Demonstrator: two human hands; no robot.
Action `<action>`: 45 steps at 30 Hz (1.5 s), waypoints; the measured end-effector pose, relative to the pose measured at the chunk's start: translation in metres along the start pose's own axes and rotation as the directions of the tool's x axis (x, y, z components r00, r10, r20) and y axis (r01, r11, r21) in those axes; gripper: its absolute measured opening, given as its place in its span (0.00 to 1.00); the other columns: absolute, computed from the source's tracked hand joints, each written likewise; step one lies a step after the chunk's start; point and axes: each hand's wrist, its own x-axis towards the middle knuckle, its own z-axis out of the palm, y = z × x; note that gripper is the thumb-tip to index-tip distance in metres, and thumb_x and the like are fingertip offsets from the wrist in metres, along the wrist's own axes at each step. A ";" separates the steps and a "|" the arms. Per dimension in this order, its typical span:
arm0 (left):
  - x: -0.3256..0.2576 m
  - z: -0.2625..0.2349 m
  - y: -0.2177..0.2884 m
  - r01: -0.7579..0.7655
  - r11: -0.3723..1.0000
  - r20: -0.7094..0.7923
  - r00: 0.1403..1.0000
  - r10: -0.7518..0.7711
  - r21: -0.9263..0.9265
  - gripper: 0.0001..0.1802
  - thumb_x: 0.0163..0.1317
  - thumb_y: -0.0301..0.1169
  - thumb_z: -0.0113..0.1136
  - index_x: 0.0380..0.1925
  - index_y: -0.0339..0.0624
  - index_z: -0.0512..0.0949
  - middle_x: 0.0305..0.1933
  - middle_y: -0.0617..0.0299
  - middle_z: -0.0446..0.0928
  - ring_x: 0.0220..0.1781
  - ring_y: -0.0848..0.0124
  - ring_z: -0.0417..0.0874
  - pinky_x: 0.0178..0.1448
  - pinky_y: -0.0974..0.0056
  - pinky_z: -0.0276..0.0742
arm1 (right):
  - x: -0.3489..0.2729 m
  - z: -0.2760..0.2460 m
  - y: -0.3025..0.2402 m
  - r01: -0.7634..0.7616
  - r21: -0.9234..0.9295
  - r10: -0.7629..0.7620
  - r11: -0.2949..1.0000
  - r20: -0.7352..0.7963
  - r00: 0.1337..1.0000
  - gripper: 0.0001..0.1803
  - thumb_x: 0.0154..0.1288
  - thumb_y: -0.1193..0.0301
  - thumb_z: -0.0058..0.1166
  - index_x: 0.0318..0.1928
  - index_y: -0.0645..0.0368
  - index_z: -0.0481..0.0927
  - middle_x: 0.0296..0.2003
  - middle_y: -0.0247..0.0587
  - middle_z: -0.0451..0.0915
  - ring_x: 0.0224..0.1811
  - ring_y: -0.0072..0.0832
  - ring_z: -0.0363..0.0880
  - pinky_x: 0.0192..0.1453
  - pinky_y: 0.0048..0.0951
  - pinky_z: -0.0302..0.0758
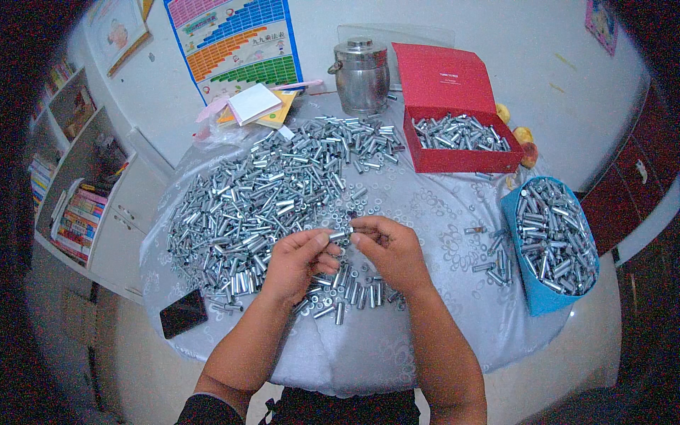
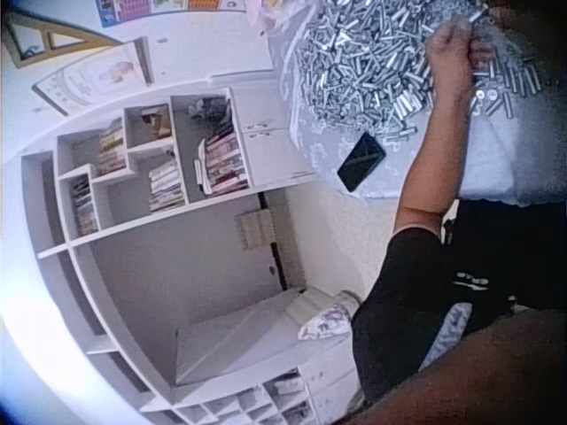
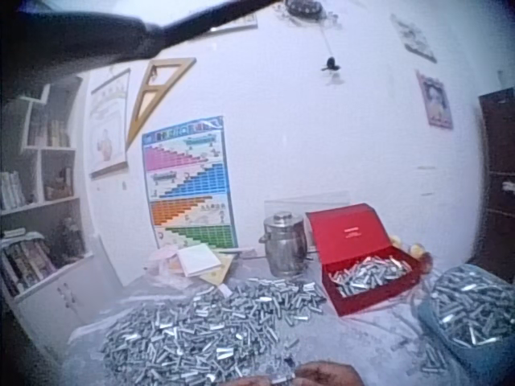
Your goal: The person repeatedly picks up small metal cylindrical fasteners and washers from a large pile on a table. They thread the washers onto the fasteners by hand and place the assembled units into a blue container. The process is repetitive and involves handling small hardware components one at a time.
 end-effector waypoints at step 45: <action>-0.004 0.007 0.000 -0.067 0.991 0.030 0.998 0.064 0.117 0.13 0.67 0.29 0.54 0.46 0.30 0.78 0.33 0.54 0.82 0.29 0.69 0.84 0.34 0.68 0.83 | -0.001 0.003 0.018 -0.027 -0.082 0.022 0.996 -0.054 0.998 0.18 0.69 0.61 0.50 0.27 0.61 0.77 0.18 0.32 0.73 0.22 0.18 0.69 0.27 0.24 0.67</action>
